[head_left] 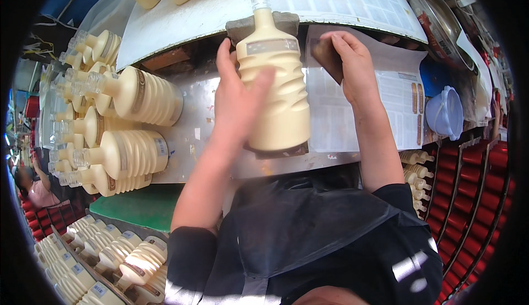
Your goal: The person applies adhesive labels to cream-colored plastic bottles. They pick up a bottle, peel a label from a sheet, wrap it around the bottle, smooth it, and place the bottle on a nearby table. The process repeats for several bottles.
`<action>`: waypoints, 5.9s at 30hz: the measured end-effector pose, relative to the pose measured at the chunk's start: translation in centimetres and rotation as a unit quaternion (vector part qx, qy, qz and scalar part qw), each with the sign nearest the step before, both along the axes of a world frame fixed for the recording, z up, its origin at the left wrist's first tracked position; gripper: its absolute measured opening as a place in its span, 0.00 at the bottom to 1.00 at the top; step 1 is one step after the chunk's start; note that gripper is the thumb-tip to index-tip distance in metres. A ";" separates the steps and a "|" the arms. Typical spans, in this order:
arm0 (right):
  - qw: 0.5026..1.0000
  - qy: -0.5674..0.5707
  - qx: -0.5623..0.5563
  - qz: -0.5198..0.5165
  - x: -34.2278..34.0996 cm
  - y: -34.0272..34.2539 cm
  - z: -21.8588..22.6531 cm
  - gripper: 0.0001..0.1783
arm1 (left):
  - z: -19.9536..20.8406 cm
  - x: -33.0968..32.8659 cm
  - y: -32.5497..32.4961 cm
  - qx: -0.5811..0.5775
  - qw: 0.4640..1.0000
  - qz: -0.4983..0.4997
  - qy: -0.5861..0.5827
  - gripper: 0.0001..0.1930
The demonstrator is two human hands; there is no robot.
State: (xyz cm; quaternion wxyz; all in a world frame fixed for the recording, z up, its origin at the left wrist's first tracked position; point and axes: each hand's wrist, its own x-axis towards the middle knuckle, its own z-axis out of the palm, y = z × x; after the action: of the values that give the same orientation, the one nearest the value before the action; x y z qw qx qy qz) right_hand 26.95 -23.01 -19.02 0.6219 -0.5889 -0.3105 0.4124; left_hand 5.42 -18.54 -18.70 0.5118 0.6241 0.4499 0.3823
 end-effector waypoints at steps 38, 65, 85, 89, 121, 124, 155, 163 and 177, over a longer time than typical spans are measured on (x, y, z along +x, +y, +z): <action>0.819 -0.540 -0.191 -0.033 10.2 -9.7 -6.1 0.20 | -1.6 -0.2 -0.8 -0.154 0.968 0.028 -0.196 0.25; 0.718 -0.648 -0.212 0.142 -1.3 -21.4 -4.9 0.28 | -3.5 -2.4 -6.9 0.007 0.991 -0.014 -0.130 0.29; 0.740 -0.642 0.197 0.030 -8.5 -12.3 2.8 0.11 | -2.4 -4.6 -8.7 0.010 0.995 -0.007 -0.097 0.28; 0.656 -0.738 0.138 0.072 -11.1 -12.2 2.3 0.17 | -1.8 -3.6 -8.0 -0.019 0.997 0.008 -0.075 0.28; 0.983 -0.103 -0.113 0.101 -6.0 -9.8 -0.3 0.36 | -4.3 -3.5 -8.8 0.017 0.983 -0.041 -0.181 0.37; 0.970 -0.173 -0.125 0.120 -6.1 -10.2 -0.6 0.37 | -4.2 -3.5 -9.0 0.006 0.982 -0.044 -0.185 0.38; 0.961 -0.223 -0.118 0.114 -6.5 -10.2 -1.9 0.38 | -3.7 -2.3 -9.4 -0.002 0.990 -0.005 -0.140 0.42; 0.991 0.037 -0.101 0.082 -4.2 -9.3 1.6 0.17 | -4.3 -2.3 -9.3 0.022 0.991 0.005 -0.135 0.42; 0.770 -0.544 0.308 0.123 -10.0 -12.7 1.6 0.16 | -5.3 -3.5 -8.8 -0.057 0.971 -0.008 -0.232 0.25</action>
State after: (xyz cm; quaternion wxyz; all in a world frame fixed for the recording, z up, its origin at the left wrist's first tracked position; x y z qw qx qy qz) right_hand 16.91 -35.74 -17.38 0.4410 -0.4482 -0.7772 -0.0221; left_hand 1.88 -27.37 -23.95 0.6403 0.4915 0.3347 0.4863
